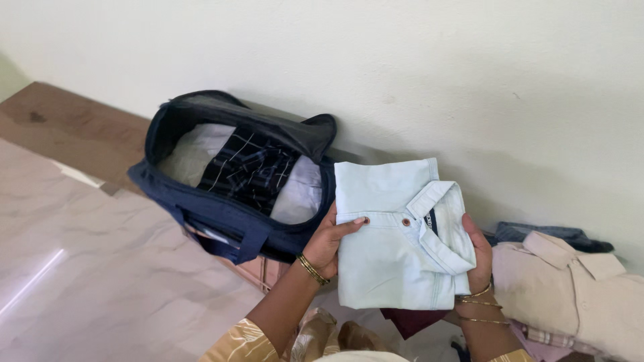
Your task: The person picks up several folded shirts from a wooden surface and places them into a blue travel bag, then adjusts a maroon shirt on the surface.
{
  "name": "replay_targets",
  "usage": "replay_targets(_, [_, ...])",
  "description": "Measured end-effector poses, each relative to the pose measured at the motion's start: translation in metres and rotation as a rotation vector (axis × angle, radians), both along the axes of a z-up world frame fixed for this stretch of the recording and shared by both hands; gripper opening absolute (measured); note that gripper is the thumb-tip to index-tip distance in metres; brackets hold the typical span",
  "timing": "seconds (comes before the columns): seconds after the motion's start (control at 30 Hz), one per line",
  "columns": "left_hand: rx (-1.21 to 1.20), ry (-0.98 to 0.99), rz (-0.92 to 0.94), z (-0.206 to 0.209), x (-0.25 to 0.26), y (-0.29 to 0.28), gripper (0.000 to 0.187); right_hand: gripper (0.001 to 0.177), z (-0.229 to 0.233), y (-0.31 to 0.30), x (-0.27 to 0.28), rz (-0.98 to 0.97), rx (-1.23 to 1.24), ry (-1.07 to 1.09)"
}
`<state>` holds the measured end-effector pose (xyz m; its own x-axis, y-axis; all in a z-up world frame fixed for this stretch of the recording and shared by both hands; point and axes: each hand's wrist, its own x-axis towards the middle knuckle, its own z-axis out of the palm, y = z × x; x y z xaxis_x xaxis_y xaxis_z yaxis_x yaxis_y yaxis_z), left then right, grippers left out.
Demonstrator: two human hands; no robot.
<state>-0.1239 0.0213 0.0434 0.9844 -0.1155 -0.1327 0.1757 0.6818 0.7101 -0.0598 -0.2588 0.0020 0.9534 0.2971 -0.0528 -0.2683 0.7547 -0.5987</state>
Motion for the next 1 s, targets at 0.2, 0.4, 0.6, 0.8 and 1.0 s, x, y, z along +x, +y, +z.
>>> replay_targets(0.2, [0.007, -0.004, 0.105, -0.003, -0.029, 0.02, 0.069, 0.051, -0.002, 0.029, -0.004, 0.13, 0.008, 0.006])
replay_targets(0.4, [0.052, -0.057, 0.158, 0.011, -0.038, 0.052, 0.071, 0.045, -0.003, 0.053, 0.01, 0.234, 0.076, 0.021])
replay_targets(0.6, [0.076, -0.094, 0.172, 0.027, -0.04, 0.102, 0.07, 0.045, 0.014, 0.108, 0.011, 0.33, 0.103, 0.058])
replay_targets(0.8, [0.151, -0.031, 0.187, 0.046, -0.035, 0.183, 0.076, 0.047, 0.023, 0.2, 0.016, 0.356, 0.139, 0.083])
replay_targets(1.0, [0.161, -0.019, 0.173, 0.046, -0.02, 0.273, 0.074, 0.048, 0.022, 0.285, 0.031, 0.396, 0.108, 0.105])
